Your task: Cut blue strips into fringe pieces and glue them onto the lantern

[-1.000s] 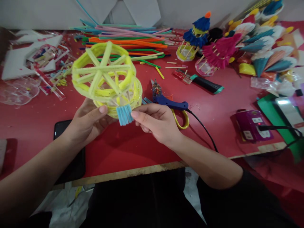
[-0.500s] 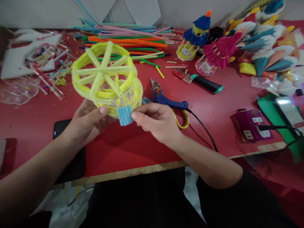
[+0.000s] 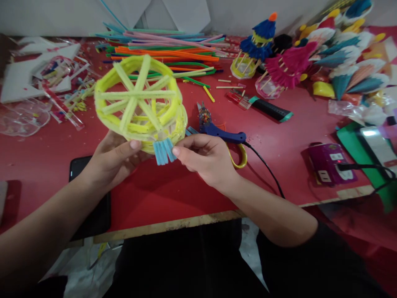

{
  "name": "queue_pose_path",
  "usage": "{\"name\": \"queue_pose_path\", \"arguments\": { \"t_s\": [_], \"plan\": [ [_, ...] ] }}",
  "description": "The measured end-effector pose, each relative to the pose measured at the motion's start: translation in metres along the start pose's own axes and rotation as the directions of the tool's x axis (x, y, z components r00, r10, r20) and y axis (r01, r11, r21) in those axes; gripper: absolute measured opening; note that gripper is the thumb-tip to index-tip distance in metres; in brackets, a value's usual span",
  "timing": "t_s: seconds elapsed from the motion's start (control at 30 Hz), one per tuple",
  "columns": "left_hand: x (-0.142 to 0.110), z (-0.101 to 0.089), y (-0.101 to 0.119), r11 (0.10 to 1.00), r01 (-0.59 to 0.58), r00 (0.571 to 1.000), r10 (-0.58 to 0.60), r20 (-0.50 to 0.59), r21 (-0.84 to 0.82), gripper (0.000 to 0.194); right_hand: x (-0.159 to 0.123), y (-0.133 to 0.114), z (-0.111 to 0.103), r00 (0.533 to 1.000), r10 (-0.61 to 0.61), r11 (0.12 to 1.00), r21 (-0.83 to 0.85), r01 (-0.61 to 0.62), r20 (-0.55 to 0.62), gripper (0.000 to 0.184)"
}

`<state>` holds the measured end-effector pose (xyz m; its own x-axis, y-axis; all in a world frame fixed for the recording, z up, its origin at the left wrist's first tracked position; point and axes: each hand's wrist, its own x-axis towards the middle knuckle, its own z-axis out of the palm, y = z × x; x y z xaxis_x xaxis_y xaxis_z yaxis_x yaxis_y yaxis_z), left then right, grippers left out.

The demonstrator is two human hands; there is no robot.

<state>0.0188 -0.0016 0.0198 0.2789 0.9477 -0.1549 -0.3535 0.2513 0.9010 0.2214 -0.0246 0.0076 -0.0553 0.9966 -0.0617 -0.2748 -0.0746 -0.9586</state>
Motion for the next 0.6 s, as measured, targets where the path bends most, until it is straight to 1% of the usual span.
{"name": "queue_pose_path", "arguments": {
  "t_s": [0.2, 0.33, 0.47, 0.6],
  "plan": [
    [0.0001, 0.0006, 0.0003, 1.0, -0.004, 1.0, 0.004, 0.007, -0.003, 0.063, -0.0005, -0.001, 0.0007, 1.0, 0.016, 1.0, 0.001, -0.016, -0.008, 0.013],
    [0.0006, 0.0007, 0.0, 1.0, -0.005, 1.0, 0.005, 0.011, -0.008, 0.062, 0.0, -0.0029, 0.0024, 1.0, 0.019, 0.998, 0.054, -0.018, -0.013, 0.013],
    [0.0019, -0.0015, -0.002, 1.0, -0.018, 1.0, 0.018, 0.02, 0.002, 0.064, 0.0017, -0.0014, 0.0017, 0.999, 0.042, 0.995, 0.093, -0.043, 0.012, 0.017],
    [0.0034, -0.0037, -0.0041, 0.999, -0.028, 0.999, 0.028, 0.027, 0.018, 0.067, 0.0014, 0.0036, -0.0006, 0.999, 0.03, 0.998, 0.059, -0.033, 0.038, 0.017]
  ]
}}
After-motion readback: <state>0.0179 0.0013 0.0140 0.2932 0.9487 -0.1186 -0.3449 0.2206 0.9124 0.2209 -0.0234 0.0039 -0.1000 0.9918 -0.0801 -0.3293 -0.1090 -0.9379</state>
